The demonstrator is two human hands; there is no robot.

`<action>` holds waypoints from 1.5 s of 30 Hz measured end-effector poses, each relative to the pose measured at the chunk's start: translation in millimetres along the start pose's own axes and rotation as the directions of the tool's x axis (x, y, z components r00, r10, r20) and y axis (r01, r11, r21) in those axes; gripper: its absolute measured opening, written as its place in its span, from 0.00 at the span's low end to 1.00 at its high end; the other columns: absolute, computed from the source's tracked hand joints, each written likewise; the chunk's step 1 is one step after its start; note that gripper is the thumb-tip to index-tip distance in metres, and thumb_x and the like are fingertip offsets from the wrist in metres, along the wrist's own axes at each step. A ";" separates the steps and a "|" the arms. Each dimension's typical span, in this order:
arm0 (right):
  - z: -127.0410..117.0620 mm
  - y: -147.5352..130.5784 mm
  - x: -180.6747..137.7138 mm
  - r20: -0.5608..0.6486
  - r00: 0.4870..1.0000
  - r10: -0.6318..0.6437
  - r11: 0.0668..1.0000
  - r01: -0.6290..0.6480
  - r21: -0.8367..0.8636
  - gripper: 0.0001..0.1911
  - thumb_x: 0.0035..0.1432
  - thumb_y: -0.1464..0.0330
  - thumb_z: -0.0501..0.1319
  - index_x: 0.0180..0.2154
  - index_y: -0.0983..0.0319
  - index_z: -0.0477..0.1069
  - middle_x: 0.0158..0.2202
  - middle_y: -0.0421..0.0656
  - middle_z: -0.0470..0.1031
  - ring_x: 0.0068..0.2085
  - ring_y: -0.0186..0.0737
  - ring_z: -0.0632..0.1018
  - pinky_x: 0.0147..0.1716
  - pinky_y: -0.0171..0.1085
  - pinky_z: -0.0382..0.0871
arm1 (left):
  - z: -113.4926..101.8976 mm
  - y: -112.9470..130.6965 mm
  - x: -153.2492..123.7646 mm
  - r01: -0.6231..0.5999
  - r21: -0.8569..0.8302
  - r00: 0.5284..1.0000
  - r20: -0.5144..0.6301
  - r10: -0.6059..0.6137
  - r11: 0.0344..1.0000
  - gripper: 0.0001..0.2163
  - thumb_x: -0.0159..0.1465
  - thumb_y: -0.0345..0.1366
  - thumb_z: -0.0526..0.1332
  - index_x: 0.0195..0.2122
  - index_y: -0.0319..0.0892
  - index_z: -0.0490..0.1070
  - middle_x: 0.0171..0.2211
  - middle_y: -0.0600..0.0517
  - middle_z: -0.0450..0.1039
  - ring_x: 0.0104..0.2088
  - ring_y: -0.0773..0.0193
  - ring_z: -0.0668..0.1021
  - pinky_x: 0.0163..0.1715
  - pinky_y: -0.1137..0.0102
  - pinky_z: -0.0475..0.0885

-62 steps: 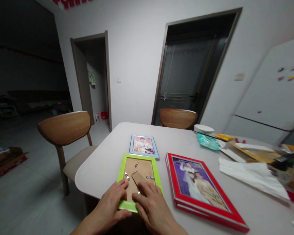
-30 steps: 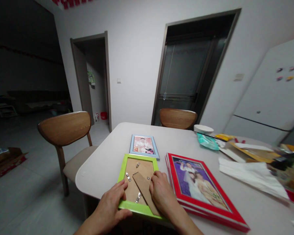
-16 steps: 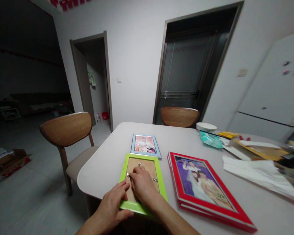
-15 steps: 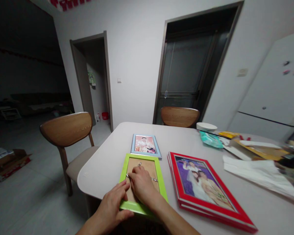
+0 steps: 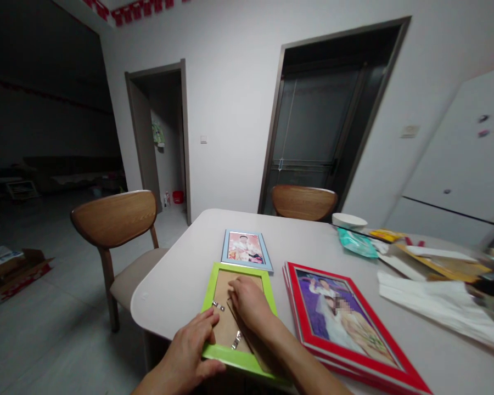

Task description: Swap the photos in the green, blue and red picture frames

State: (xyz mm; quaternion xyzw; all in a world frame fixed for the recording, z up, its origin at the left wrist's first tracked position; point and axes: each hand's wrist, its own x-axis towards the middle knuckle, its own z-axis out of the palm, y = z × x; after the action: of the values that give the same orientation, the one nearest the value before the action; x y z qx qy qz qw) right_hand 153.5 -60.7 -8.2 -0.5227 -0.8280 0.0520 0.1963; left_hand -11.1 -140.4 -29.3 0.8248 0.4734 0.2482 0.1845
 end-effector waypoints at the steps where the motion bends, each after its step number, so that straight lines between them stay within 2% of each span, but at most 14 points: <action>1: -0.1 6.7 4.7 -0.017 0.999 0.035 0.999 -0.035 0.012 0.13 0.54 0.70 0.48 0.32 0.64 0.71 0.32 0.46 0.70 0.35 0.36 0.69 0.34 0.32 0.57 | -0.2 0.0 0.2 0.001 -0.006 1.000 -0.002 -0.001 1.000 0.19 0.42 0.35 0.68 0.36 0.39 0.67 0.52 0.42 0.61 0.54 0.54 0.61 0.52 0.60 0.58; 8: 14.5 31.5 31.8 -0.003 0.982 0.187 0.981 -0.186 0.054 0.11 0.49 0.65 0.54 0.27 0.62 0.73 0.28 0.43 0.73 0.30 0.34 0.70 0.28 0.31 0.56 | -2.3 5.2 -0.6 0.024 -0.015 1.000 0.007 -0.024 1.000 0.15 0.43 0.34 0.67 0.33 0.39 0.68 0.52 0.42 0.61 0.54 0.54 0.60 0.52 0.60 0.57; 14: 24.1 39.8 49.3 0.022 0.924 0.381 0.922 -0.382 0.066 0.13 0.45 0.60 0.56 0.23 0.63 0.71 0.21 0.41 0.72 0.20 0.31 0.66 0.18 0.31 0.48 | -4.1 10.9 -5.2 0.032 -0.006 0.998 0.048 -0.032 0.999 0.24 0.44 0.33 0.66 0.44 0.36 0.64 0.52 0.39 0.60 0.54 0.52 0.59 0.52 0.57 0.56; 19: 24.1 38.5 52.6 -0.014 0.883 0.469 0.880 -0.466 0.098 0.12 0.44 0.61 0.57 0.23 0.63 0.70 0.20 0.42 0.71 0.19 0.30 0.65 0.19 0.31 0.48 | 2.4 3.0 -8.7 -0.016 0.019 1.000 0.016 0.016 1.000 0.23 0.45 0.33 0.66 0.43 0.38 0.64 0.51 0.40 0.62 0.54 0.51 0.60 0.52 0.56 0.57; 22: 18.8 32.4 48.1 -0.057 0.886 0.460 0.882 -0.448 0.148 0.11 0.45 0.62 0.56 0.22 0.64 0.70 0.21 0.43 0.72 0.21 0.32 0.67 0.20 0.31 0.49 | 4.2 1.6 -8.0 -0.035 0.058 0.999 0.019 0.034 0.998 0.25 0.43 0.32 0.66 0.43 0.38 0.63 0.52 0.39 0.60 0.54 0.50 0.60 0.52 0.55 0.57; 27: 1.3 29.1 33.2 -0.084 0.933 0.349 0.903 -0.311 0.296 0.14 0.49 0.63 0.52 0.21 0.64 0.69 0.22 0.43 0.73 0.24 0.34 0.70 0.23 0.31 0.56 | 12.3 12.1 4.1 -0.124 0.142 0.984 0.148 0.103 0.982 0.21 0.44 0.39 0.67 0.38 0.38 0.66 0.54 0.38 0.57 0.55 0.46 0.57 0.52 0.48 0.50; 29: -8.4 31.3 21.2 -0.100 0.941 0.324 0.893 -0.269 0.360 0.12 0.49 0.64 0.51 0.25 0.64 0.70 0.25 0.43 0.74 0.27 0.35 0.72 0.26 0.31 0.60 | 15.3 17.7 8.8 -0.169 0.131 0.976 0.163 0.147 0.977 0.24 0.44 0.38 0.67 0.41 0.39 0.64 0.53 0.39 0.58 0.54 0.47 0.58 0.52 0.50 0.52; 31: -18.9 34.2 5.1 -0.125 0.935 0.332 0.874 -0.255 0.413 0.14 0.49 0.64 0.50 0.32 0.64 0.70 0.31 0.44 0.75 0.32 0.36 0.73 0.30 0.32 0.62 | 12.5 23.2 11.0 -0.178 0.102 0.979 0.118 0.165 0.979 0.22 0.45 0.33 0.65 0.42 0.39 0.64 0.50 0.41 0.63 0.52 0.49 0.63 0.51 0.53 0.55; 34: -31.6 37.2 -21.1 -0.169 0.895 0.412 0.776 -0.248 0.581 0.18 0.50 0.61 0.49 0.39 0.64 0.68 0.38 0.46 0.74 0.37 0.39 0.73 0.34 0.35 0.64 | -2.0 31.9 12.0 -0.131 0.074 0.990 -0.040 0.135 0.989 0.12 0.52 0.27 0.57 0.39 0.39 0.65 0.44 0.44 0.69 0.46 0.55 0.69 0.50 0.58 0.61; 36: -34.0 37.2 -35.1 -0.160 0.873 0.462 0.677 -0.231 0.698 0.18 0.49 0.60 0.52 0.39 0.64 0.68 0.39 0.47 0.73 0.38 0.41 0.73 0.33 0.36 0.65 | -8.9 36.7 14.3 -0.101 0.084 0.991 -0.081 0.108 0.991 0.14 0.53 0.28 0.57 0.41 0.39 0.64 0.47 0.43 0.66 0.49 0.55 0.67 0.50 0.58 0.61; 39: -27.2 34.4 -47.1 -0.109 0.867 0.486 0.610 -0.247 0.753 0.16 0.46 0.62 0.54 0.37 0.64 0.68 0.36 0.47 0.73 0.36 0.42 0.73 0.33 0.38 0.66 | -0.2 40.1 19.9 -0.124 0.130 0.990 0.087 0.113 0.984 0.27 0.43 0.33 0.66 0.45 0.37 0.62 0.54 0.39 0.56 0.54 0.48 0.59 0.52 0.53 0.55; 41: -20.7 31.1 -50.6 -0.087 0.869 0.486 0.598 -0.259 0.758 0.16 0.46 0.64 0.54 0.36 0.65 0.68 0.35 0.46 0.74 0.34 0.40 0.73 0.33 0.38 0.66 | 13.8 38.8 22.4 -0.128 0.159 0.979 0.181 0.099 0.979 0.27 0.41 0.30 0.66 0.44 0.37 0.63 0.55 0.39 0.54 0.55 0.48 0.58 0.52 0.52 0.53; 43: -18.0 26.7 -53.2 -0.064 0.875 0.479 0.577 -0.259 0.775 0.16 0.46 0.64 0.55 0.36 0.65 0.68 0.33 0.45 0.73 0.32 0.39 0.73 0.31 0.37 0.66 | 23.7 35.5 22.5 -0.105 0.173 0.980 0.184 0.072 0.979 0.23 0.43 0.25 0.62 0.43 0.37 0.64 0.55 0.40 0.55 0.54 0.50 0.59 0.52 0.56 0.55; 45: -21.7 21.6 -56.6 -0.053 0.874 0.484 0.534 -0.247 0.809 0.15 0.46 0.63 0.55 0.36 0.64 0.69 0.33 0.45 0.73 0.31 0.39 0.73 0.30 0.37 0.66 | 23.0 31.8 20.2 -0.090 0.169 0.986 0.152 0.064 0.981 0.21 0.43 0.22 0.58 0.41 0.38 0.64 0.54 0.41 0.56 0.54 0.53 0.60 0.52 0.59 0.56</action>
State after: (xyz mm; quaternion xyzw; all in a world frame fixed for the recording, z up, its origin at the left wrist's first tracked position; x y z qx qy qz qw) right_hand 201.3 -103.8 -9.9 -0.5487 -0.5565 0.3747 0.4988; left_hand 32.9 -139.7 -26.1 0.8715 0.4463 0.1516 0.1353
